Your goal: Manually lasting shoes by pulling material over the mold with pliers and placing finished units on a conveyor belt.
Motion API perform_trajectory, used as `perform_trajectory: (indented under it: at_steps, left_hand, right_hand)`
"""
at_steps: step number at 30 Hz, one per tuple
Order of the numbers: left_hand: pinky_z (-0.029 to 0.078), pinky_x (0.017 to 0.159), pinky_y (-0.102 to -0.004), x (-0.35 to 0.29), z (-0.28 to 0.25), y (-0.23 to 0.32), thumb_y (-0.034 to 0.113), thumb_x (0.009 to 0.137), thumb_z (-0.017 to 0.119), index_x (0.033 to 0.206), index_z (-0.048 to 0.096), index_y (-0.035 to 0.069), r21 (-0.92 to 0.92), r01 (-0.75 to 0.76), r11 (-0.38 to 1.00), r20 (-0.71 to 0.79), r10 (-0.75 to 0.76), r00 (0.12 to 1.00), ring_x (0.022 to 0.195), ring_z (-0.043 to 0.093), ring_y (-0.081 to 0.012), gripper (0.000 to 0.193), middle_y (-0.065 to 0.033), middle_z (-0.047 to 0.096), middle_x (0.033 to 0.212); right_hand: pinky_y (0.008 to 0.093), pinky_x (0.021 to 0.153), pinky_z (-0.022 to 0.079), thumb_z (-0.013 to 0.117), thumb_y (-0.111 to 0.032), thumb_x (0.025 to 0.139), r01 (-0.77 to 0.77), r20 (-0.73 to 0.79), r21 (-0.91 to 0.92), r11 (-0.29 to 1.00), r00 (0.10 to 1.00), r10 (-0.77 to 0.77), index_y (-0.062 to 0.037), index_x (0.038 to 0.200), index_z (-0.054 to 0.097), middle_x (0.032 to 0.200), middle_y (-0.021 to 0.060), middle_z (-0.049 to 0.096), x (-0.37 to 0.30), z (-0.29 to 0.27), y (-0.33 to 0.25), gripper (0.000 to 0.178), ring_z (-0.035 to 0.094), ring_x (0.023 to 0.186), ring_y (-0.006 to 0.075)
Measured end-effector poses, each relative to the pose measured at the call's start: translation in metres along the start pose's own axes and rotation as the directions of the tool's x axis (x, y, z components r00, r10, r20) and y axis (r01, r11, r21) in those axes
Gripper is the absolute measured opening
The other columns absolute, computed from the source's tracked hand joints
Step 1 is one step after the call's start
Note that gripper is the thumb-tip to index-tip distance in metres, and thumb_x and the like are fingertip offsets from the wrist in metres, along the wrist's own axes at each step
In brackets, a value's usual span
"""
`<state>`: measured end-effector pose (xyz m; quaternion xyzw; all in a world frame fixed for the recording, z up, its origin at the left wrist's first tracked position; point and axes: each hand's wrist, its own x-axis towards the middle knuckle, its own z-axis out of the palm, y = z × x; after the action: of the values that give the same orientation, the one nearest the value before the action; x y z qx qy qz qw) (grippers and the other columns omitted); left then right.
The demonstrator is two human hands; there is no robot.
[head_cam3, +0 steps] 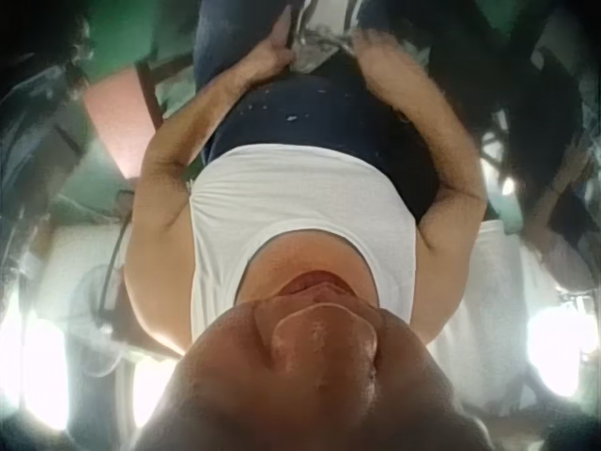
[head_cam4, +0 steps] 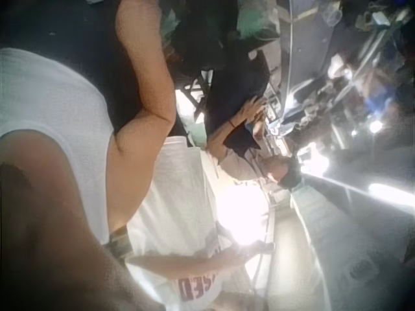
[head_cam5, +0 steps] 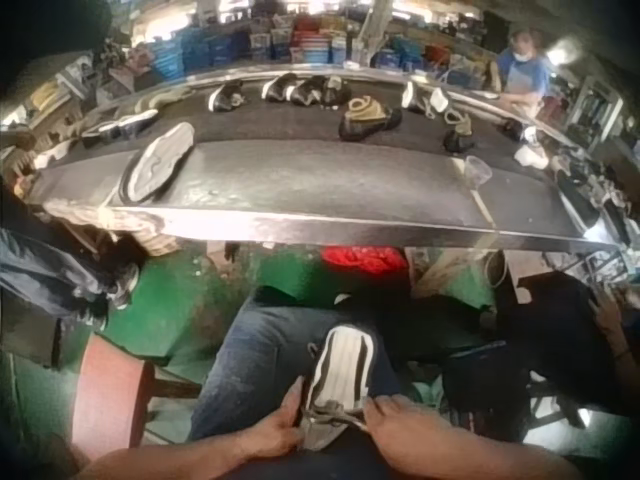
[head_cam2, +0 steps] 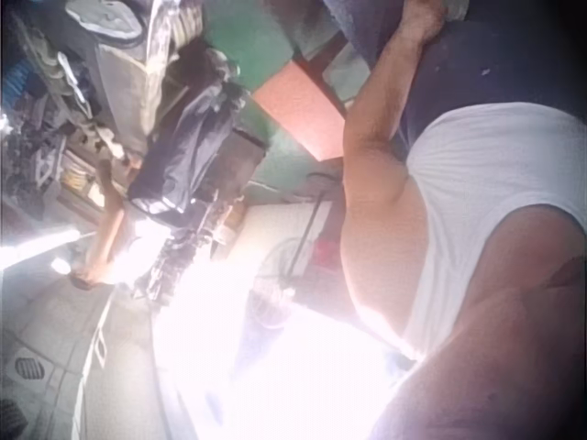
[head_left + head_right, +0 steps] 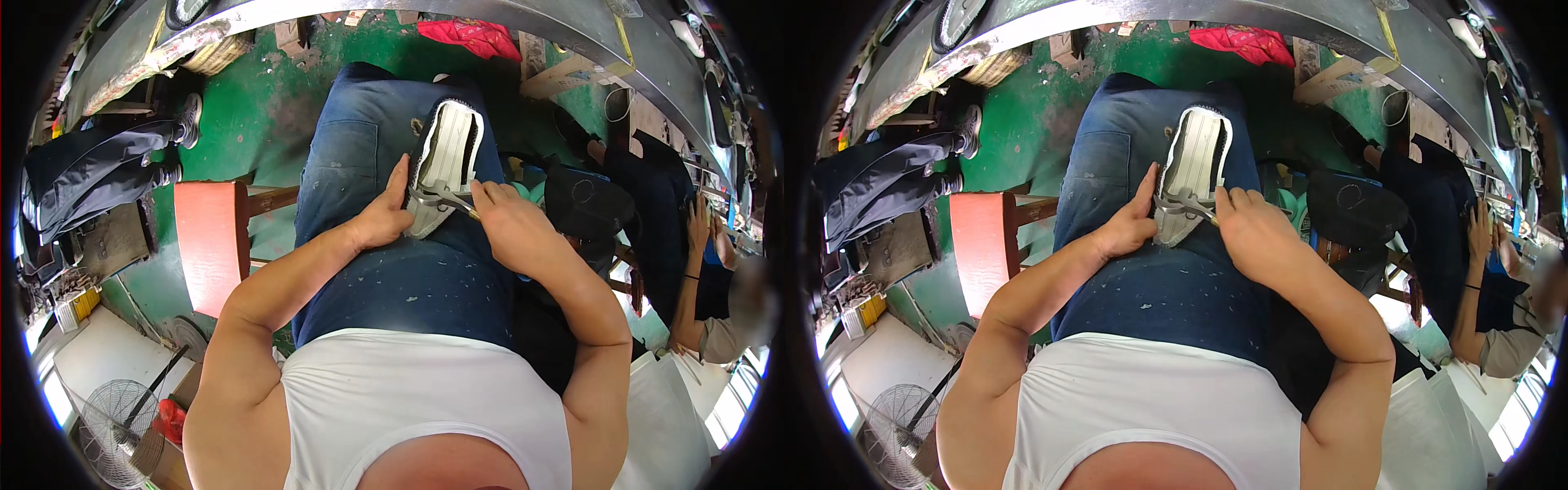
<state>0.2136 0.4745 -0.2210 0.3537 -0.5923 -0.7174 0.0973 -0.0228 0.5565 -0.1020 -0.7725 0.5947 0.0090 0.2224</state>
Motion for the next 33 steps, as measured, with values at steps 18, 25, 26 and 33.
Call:
perform_trajectory:
  at_steps: [18, 25, 26, 33]
  left_hand:
    - [0.042, 0.109, -0.0426, 0.039, 0.021, -0.016, 0.028, 0.109, 0.033, 0.138, 0.050, -0.008, 0.252, -0.063, 0.966, -0.529, 0.192, 0.827, 0.127, 0.053, -0.0436, 0.050, -0.0303, 0.057, 0.134]
    - [0.041, 0.110, -0.0428, 0.035, 0.017, -0.007, 0.024, 0.105, 0.045, 0.151, 0.038, 0.003, 0.546, -0.223, 0.808, -0.297, 0.435, 0.850, 0.135, 0.046, -0.0434, 0.052, -0.0282, 0.039, 0.151]
    - [0.043, 0.110, -0.0426, 0.035, 0.016, 0.004, 0.021, 0.104, 0.046, 0.152, 0.038, 0.004, 0.641, -0.220, 0.735, -0.220, 0.451, 0.865, 0.135, 0.045, -0.0445, 0.052, -0.0285, 0.033, 0.154]
    - [0.048, 0.106, -0.0461, 0.044, -0.001, 0.024, 0.021, 0.102, 0.047, 0.157, 0.030, 0.024, 0.734, -0.140, 0.665, -0.042, 0.250, 0.967, 0.129, 0.049, -0.0504, 0.058, -0.0319, 0.018, 0.158]
  right_hand:
    - [0.0480, 0.087, 0.052, 0.065, -0.012, 0.089, 0.010, -0.080, 0.222, 0.975, 0.997, 0.008, 0.0065, 0.129, 0.053, 0.106, 0.0203, 0.065, -0.001, 0.028, 0.014, 0.045, 0.064, 0.100, 0.0405]
    - [0.0449, 0.083, 0.053, 0.063, -0.009, 0.090, -0.258, -0.097, 0.184, 0.949, 0.956, 0.279, 0.0016, 0.128, 0.055, 0.103, 0.0186, 0.064, 0.007, 0.055, 0.024, 0.040, 0.065, 0.097, 0.0377]
    - [0.0438, 0.081, 0.053, 0.063, -0.010, 0.091, -0.260, -0.115, 0.259, 0.930, 0.948, 0.297, -0.0007, 0.124, 0.057, 0.101, 0.0186, 0.065, 0.005, 0.059, 0.031, 0.035, 0.066, 0.095, 0.0359]
    - [0.0410, 0.072, 0.052, 0.057, -0.022, 0.099, -0.336, 0.169, 0.586, 0.737, 0.940, 0.295, 0.0014, 0.108, 0.061, 0.084, 0.0177, 0.065, 0.001, 0.003, 0.057, 0.026, 0.066, 0.075, 0.0340]
